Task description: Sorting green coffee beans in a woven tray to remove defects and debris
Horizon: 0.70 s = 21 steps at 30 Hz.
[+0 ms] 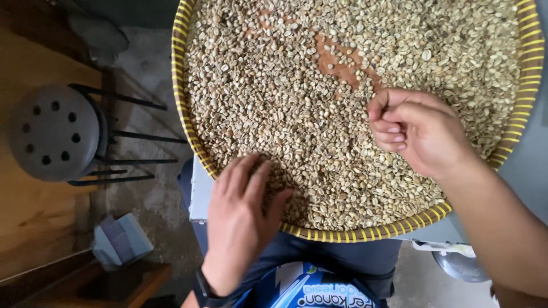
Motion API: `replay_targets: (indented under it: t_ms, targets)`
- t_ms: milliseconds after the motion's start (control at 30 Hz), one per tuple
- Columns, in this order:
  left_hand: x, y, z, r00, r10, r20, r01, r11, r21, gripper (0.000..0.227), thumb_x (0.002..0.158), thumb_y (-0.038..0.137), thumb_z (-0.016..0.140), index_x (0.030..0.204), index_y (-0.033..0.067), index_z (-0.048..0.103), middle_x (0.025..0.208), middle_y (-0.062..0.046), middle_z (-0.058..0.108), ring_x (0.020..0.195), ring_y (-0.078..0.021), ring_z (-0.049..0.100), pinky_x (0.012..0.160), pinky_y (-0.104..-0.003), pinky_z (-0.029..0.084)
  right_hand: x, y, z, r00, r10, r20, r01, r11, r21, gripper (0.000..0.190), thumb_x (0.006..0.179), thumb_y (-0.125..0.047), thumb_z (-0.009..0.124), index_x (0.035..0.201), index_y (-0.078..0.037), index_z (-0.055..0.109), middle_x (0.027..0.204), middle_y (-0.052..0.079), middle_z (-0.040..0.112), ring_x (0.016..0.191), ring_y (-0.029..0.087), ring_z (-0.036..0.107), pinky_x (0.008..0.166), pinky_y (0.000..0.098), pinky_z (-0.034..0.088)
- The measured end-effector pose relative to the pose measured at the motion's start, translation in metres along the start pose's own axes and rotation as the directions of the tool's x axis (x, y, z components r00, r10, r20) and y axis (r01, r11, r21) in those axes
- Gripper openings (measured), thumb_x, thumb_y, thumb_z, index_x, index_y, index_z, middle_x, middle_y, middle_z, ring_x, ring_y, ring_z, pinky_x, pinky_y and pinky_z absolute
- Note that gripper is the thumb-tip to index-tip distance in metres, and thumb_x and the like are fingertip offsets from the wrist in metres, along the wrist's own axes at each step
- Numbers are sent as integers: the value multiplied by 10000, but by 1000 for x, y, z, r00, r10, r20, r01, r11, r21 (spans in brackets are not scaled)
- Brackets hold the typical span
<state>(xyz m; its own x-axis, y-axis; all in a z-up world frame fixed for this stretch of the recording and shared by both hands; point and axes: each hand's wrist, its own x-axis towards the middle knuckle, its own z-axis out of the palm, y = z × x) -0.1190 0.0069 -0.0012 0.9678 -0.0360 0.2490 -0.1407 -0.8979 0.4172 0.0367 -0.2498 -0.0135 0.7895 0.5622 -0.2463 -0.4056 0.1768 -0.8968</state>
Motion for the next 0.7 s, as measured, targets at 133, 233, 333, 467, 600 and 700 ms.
replay_targets:
  t_ms: [133, 233, 333, 467, 600, 700]
  targets:
    - [2, 20, 9, 999, -28, 35, 30, 999, -38, 608, 884, 427, 752, 1267, -31, 633, 1257, -229, 621, 1085, -381, 576, 922, -488, 504, -1, 1, -1, 1000, -30, 5, 31, 997, -73, 265, 891, 55, 308, 893, -11, 565, 639, 9, 400, 511, 115, 317, 445, 250, 246]
    - [10, 39, 23, 996, -36, 82, 38, 999, -23, 713, 885, 530, 721, 1335, 9, 538, 1256, -232, 576, 1068, -356, 560, 850, -459, 499, -1, -1, 1, 999, -34, -29, 31, 995, -98, 252, 887, 62, 326, 894, -4, 569, 634, 17, 401, 518, 112, 318, 455, 247, 237]
    - [16, 64, 39, 981, -70, 182, 74, 997, -17, 815, 881, 620, 656, 1421, 38, 468, 1221, -223, 544, 990, -368, 551, 786, -517, 479, -2, 1, 1, 1000, -25, -9, 24, 994, -104, 249, 900, 64, 339, 904, 2, 580, 634, 15, 412, 525, 110, 332, 461, 241, 245]
    - [23, 92, 71, 977, 29, 210, -32, 999, 9, 347, 1005, 376, 493, 1179, 83, 554, 1089, -165, 579, 911, -334, 569, 724, -510, 524, -1, 1, 0, 998, -26, -58, 22, 997, -69, 190, 881, 48, 375, 906, 22, 561, 629, 36, 398, 545, 108, 327, 488, 237, 234]
    - [29, 108, 85, 957, 61, 284, -82, 995, 63, 184, 1069, 248, 397, 1037, 103, 505, 956, -123, 550, 784, -276, 547, 573, -419, 534, -2, -1, -2, 996, -48, -74, 42, 996, -82, 203, 907, 37, 373, 916, 14, 574, 637, 43, 405, 549, 110, 328, 500, 241, 239]
    - [32, 106, 84, 958, 137, 251, -176, 974, 141, 224, 1106, 218, 352, 943, 129, 476, 816, -52, 511, 562, -152, 471, 367, -287, 411, -1, -1, -3, 995, -71, -76, 66, 996, -56, 178, 892, 34, 388, 901, 18, 566, 621, 44, 384, 535, 104, 316, 495, 241, 225]
